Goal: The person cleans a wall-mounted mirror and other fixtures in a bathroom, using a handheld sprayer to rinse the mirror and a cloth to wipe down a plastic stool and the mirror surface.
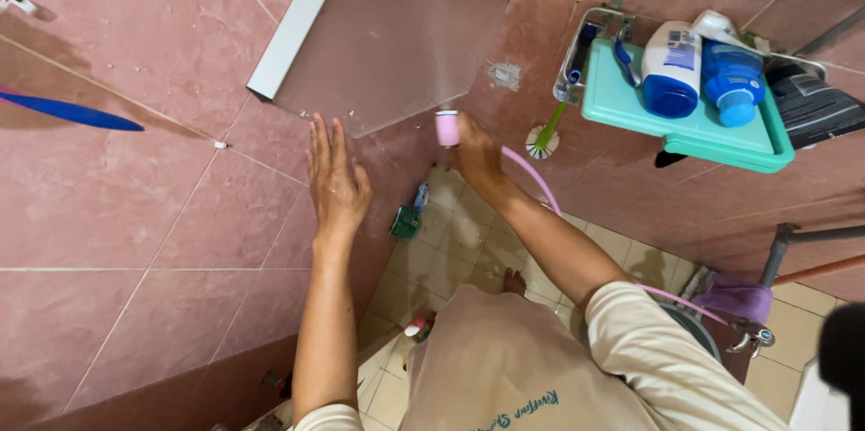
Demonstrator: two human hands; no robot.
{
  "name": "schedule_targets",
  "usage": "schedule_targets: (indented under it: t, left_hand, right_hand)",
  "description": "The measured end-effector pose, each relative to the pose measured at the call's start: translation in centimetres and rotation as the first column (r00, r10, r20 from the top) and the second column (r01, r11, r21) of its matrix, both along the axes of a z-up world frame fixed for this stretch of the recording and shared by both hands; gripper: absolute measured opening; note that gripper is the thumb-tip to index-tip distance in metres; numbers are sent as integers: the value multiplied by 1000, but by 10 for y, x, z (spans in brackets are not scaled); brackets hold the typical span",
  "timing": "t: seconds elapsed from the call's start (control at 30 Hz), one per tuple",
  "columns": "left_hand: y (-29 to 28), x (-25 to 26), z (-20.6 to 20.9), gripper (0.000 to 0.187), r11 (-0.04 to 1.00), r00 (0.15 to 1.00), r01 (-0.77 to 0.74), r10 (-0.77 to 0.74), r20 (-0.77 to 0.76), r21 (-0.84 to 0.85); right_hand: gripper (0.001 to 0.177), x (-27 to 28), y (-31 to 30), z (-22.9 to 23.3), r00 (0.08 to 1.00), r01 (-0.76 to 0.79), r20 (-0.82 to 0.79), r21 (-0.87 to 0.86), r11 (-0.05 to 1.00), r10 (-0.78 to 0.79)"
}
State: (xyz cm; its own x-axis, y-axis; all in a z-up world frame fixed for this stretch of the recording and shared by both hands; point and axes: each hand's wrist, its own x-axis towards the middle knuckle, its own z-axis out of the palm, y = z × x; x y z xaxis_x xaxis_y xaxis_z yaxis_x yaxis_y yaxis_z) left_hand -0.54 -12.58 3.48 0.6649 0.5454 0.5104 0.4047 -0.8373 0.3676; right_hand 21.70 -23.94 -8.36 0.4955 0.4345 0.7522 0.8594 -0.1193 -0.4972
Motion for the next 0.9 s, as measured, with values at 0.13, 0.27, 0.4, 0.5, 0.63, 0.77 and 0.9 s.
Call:
schedule_targets:
  t: [0.13, 0.27, 0.4, 0.5, 0.63, 0.77, 0.9]
  left_hand:
    - [2, -1, 0, 79, 1000, 999, 4, -4, -32, 14]
    - [1, 0, 1, 79, 999, 1000, 13, -13, -5, 30]
    - [1, -1, -1, 79, 999, 1000, 3, -2, -24, 37]
    - [6, -3, -14, 83, 992, 985, 121, -124, 119, 28]
    - [5, -11, -58, 83, 993, 972, 88, -70, 223, -74]
    - [9, -21, -103, 43, 978, 991, -128, 133, 20, -166]
    - [0, -28, -113, 20, 964, 972, -134, 172, 158, -229]
  right_hand:
    - [32, 22, -21, -13, 992, 91, -93, 17, 996, -89]
    - [29, 40, -41, -7, 955, 261, -127, -59, 963, -267]
    - [23, 32, -49, -15, 953, 180, -222, -131, 975, -206]
    - [46, 9, -60, -22, 889, -269, -433, -230, 935, 149]
    - [29, -44, -81, -21, 750, -497, -606, -252, 830, 265]
    - [43, -59, -100, -22, 707, -543, -687, -376, 751, 168]
    - [57, -55, -119, -48, 587, -541, -808, -444, 714, -57]
